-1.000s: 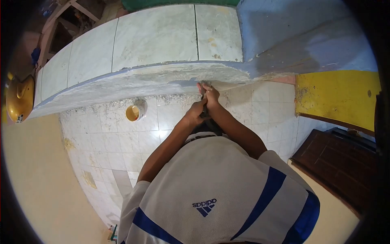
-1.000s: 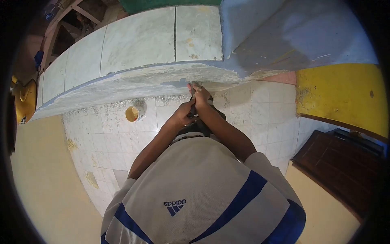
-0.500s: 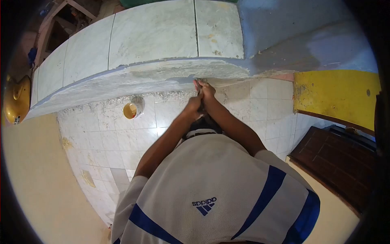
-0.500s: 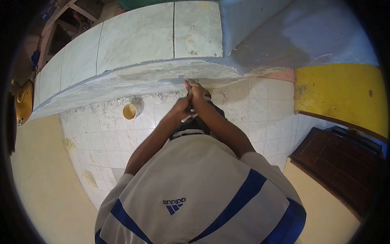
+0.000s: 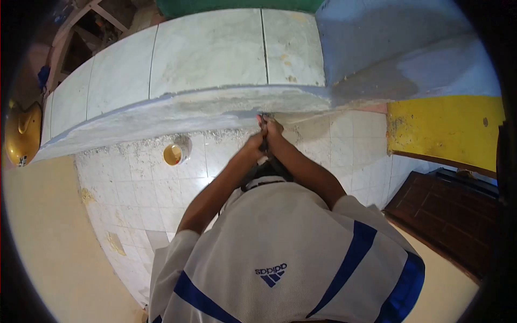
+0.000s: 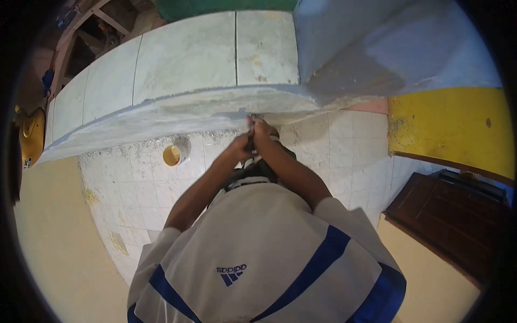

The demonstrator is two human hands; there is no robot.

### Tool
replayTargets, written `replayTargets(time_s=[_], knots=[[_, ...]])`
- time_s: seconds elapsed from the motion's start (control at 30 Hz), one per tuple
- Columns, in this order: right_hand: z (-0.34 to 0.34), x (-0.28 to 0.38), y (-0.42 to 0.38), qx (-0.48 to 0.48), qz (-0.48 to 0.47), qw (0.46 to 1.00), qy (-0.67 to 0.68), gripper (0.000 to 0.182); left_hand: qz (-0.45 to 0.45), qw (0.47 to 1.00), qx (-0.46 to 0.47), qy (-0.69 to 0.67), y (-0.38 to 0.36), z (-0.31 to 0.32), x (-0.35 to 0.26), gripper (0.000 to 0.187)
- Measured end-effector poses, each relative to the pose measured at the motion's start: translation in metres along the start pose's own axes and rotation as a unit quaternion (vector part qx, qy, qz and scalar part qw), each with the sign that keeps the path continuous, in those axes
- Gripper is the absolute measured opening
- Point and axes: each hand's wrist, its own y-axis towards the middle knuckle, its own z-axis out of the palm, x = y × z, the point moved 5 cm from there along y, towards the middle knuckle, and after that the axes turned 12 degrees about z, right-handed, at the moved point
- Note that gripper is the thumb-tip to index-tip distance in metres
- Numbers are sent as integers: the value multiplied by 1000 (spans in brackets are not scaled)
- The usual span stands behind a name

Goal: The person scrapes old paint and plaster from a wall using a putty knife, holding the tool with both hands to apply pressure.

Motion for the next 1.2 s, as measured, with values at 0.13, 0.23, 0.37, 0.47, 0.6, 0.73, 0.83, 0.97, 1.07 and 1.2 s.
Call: replayTargets(time_s=[0.13, 0.23, 0.37, 0.47, 0.6, 0.73, 0.83, 0.97, 1.07, 1.2], knots=[[12, 16, -62, 31, -66, 993, 91, 20, -6, 1000, 8, -1, -32, 23, 1, 47], [11, 13, -52, 4, -54, 997, 46, 21, -16, 1000, -10, 16, -32, 17, 6, 46], [13, 19, -55, 29, -88, 995, 48, 27, 27, 999, -13, 45, -44, 29, -4, 46], [4, 16, -42, 50, -84, 995, 35, 28, 23, 1000, -7, 19, -35, 26, -3, 44], [15, 20, -58, 20, -73, 997, 1, 24, 10, 998, -17, 54, -24, 22, 8, 45], [19, 23, -68, 53, -60, 996, 39, 23, 47, 997, 0, 65, -32, 29, -5, 46], [8, 7, -25, 51, -85, 991, 94, 22, 20, 998, 8, 59, -9, 8, 17, 46], [13, 16, -47, -3, -83, 992, 95, 11, 29, 997, 28, 65, -14, 10, 4, 45], [16, 23, -53, -19, -68, 993, 91, 10, 30, 997, 23, 71, -6, 11, 4, 45], [12, 24, -39, -16, -79, 996, 37, 12, 6, 999, 1, 33, -14, 24, 4, 49]])
